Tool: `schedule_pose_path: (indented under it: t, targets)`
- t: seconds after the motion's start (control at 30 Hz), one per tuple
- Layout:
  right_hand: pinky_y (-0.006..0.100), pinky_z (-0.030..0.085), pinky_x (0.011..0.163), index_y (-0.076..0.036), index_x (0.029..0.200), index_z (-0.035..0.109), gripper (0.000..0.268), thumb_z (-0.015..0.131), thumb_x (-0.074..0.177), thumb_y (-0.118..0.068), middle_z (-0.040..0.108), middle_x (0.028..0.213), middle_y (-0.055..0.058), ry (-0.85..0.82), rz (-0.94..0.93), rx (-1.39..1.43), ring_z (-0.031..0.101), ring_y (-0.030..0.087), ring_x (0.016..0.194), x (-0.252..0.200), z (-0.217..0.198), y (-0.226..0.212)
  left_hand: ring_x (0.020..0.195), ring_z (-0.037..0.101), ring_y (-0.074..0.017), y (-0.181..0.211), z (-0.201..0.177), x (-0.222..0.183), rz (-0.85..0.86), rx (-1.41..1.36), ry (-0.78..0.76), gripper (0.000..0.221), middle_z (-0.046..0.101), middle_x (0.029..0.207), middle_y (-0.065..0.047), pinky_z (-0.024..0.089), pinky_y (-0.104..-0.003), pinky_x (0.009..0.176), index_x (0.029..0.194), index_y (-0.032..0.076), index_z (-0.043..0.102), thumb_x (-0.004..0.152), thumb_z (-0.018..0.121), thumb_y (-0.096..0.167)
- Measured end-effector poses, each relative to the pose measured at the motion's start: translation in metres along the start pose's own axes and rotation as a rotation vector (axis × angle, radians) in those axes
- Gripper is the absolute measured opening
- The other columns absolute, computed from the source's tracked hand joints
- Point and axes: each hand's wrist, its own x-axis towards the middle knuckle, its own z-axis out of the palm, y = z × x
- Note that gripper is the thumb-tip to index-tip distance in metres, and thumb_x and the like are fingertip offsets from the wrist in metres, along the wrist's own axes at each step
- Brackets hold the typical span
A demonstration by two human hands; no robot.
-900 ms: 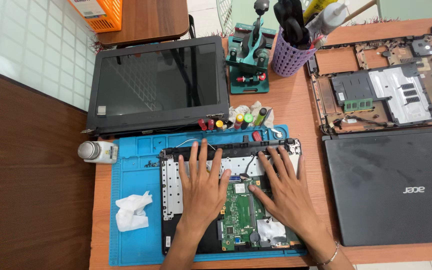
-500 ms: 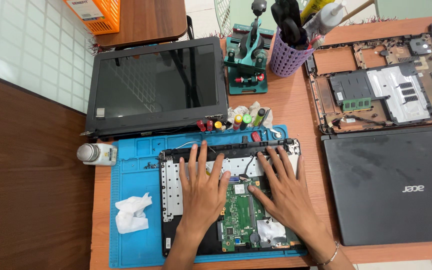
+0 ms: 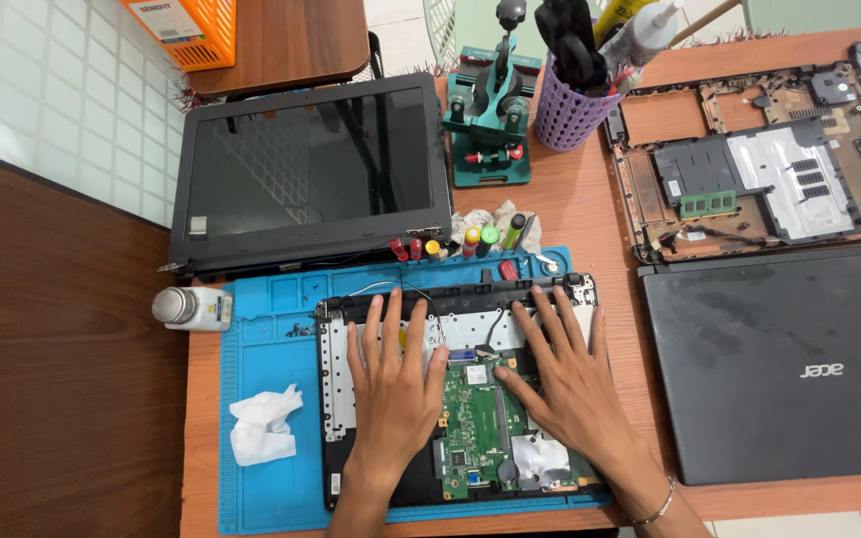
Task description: The person cleans the internal components of a disassembled laptop using a white cloth, wiping the metal casing and area around the fan.
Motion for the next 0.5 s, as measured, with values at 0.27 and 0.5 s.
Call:
schedule_pose_path:
  t: [0.27, 0.5]
  targets:
    - [0.069, 0.008, 0.118, -0.006, 0.151, 0.04, 0.077, 0.059, 0.092, -0.052, 0.03, 0.162, 0.019, 0.007, -0.012, -0.003, 0.017, 0.038, 0.153, 0.001, 0.0, 0.003, 0.151, 0.026, -0.0347, -0.006, 0.008, -0.016, -0.027, 0.024, -0.053, 0.063, 0.039, 0.159, -0.02, 0.012, -0.061, 0.12, 0.15, 0.0, 0.044, 0.099, 0.054, 0.035]
    - [0.069, 0.007, 0.118, -0.006, 0.153, 0.039, 0.079, 0.059, 0.092, -0.052, 0.029, 0.163, 0.018, -0.002, 0.005, 0.006, 0.016, 0.038, 0.154, 0.0, 0.001, 0.003, 0.152, 0.025, -0.0351, -0.009, 0.012, -0.019, -0.03, 0.024, -0.062, 0.063, 0.037, 0.16, -0.02, 0.011, -0.062, 0.121, 0.151, 0.001, 0.044, 0.1, 0.053, 0.036]
